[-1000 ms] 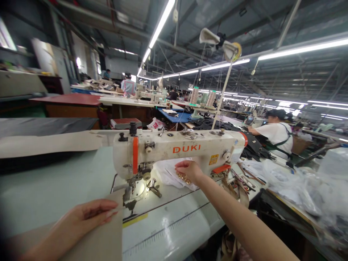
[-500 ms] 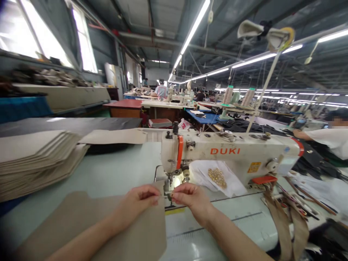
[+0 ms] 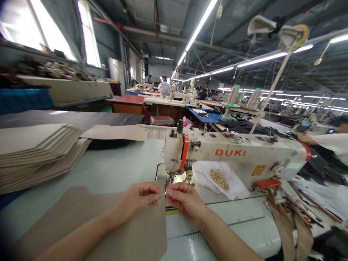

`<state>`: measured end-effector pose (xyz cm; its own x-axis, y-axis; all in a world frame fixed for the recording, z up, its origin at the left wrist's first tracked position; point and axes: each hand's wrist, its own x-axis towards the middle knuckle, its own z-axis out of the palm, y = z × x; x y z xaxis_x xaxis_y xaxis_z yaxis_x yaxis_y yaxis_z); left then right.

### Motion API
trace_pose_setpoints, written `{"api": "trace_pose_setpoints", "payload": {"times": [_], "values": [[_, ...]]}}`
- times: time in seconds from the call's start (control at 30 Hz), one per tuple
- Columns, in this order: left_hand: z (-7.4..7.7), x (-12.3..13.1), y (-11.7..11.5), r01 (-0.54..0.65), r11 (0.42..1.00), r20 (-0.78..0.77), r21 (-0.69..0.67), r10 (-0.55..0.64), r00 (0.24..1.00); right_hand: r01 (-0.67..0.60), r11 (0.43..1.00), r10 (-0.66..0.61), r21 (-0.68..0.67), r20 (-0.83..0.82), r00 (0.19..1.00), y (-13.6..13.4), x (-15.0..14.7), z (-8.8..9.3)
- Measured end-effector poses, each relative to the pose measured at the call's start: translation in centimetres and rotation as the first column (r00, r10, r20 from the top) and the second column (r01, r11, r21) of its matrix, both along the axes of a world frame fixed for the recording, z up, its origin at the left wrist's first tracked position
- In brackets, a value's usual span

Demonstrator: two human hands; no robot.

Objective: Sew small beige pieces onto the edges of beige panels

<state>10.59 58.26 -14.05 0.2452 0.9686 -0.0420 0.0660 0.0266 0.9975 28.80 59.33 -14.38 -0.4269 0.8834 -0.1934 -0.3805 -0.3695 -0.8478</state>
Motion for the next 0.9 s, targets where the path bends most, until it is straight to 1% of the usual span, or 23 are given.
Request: {"api": "trace_pose_setpoints", "payload": {"times": [0.07,0.13,0.23,0.3,0.37,0.4,0.47,0.5,0.57,0.67,0.73,0.8,0.9], "values": [[0.0,0.0,0.0,0.019,0.999,0.024,-0.033,-0.018,1.0,-0.024,0.999,0.024,-0.023,-0.026,0.999,-0.1,0.1,0.0],[0.1,0.0,0.0,0.005,0.998,0.038,-0.064,-0.003,0.999,-0.051,0.998,0.05,-0.028,-0.032,0.998,-0.3,0.1,-0.1],[0.2,-0.1,-0.1,-0.002,0.997,0.058,-0.08,0.007,0.998,-0.064,0.998,0.064,0.01,0.009,0.998,-0.4,0.0,0.0],[0.2,-0.1,-0.2,0.006,0.997,0.09,-0.075,0.001,0.996,-0.011,0.995,0.003,0.103,0.076,0.997,-0.6,-0.1,0.0],[0.0,-0.1,-0.2,0.01,0.997,0.127,-0.07,-0.001,0.992,0.056,0.969,-0.093,0.24,0.146,0.985,-0.7,-0.1,0.0],[-0.1,-0.1,-0.1,0.008,0.998,0.142,-0.07,0.002,0.99,0.068,0.95,-0.126,0.305,0.176,0.976,-0.7,-0.2,0.0],[-0.2,0.1,-0.1,-0.001,0.998,0.149,-0.067,0.011,0.989,0.044,0.92,-0.14,0.389,0.223,0.965,-0.7,-0.4,-0.1],[-0.2,0.1,-0.1,-0.006,0.998,0.144,-0.064,0.016,0.99,0.024,0.915,-0.133,0.404,0.243,0.961,-0.7,-0.5,-0.2],[-0.1,0.2,-0.2,-0.019,0.998,0.127,-0.06,0.027,0.992,-0.009,0.925,-0.105,0.38,0.28,0.954,-0.5,-0.9,-0.3],[0.3,0.0,-0.4,-0.057,0.994,0.136,-0.092,0.07,0.988,-0.017,0.968,-0.056,0.249,0.284,0.957,0.0,-1.5,-0.3],[0.5,-0.2,-0.5,-0.099,0.984,0.195,-0.15,0.128,0.972,-0.001,0.988,-0.035,0.155,0.227,0.973,0.4,-1.8,-0.2],[0.6,-0.3,-0.6,-0.107,0.97,0.243,-0.218,0.16,0.957,0.022,0.995,-0.036,0.096,0.146,0.989,0.5,-2.0,-0.3],[0.5,-0.2,-0.6,-0.059,0.96,0.239,-0.275,0.127,0.963,0.031,0.994,-0.04,0.101,0.09,0.995,0.6,-2.3,-0.7]]}}
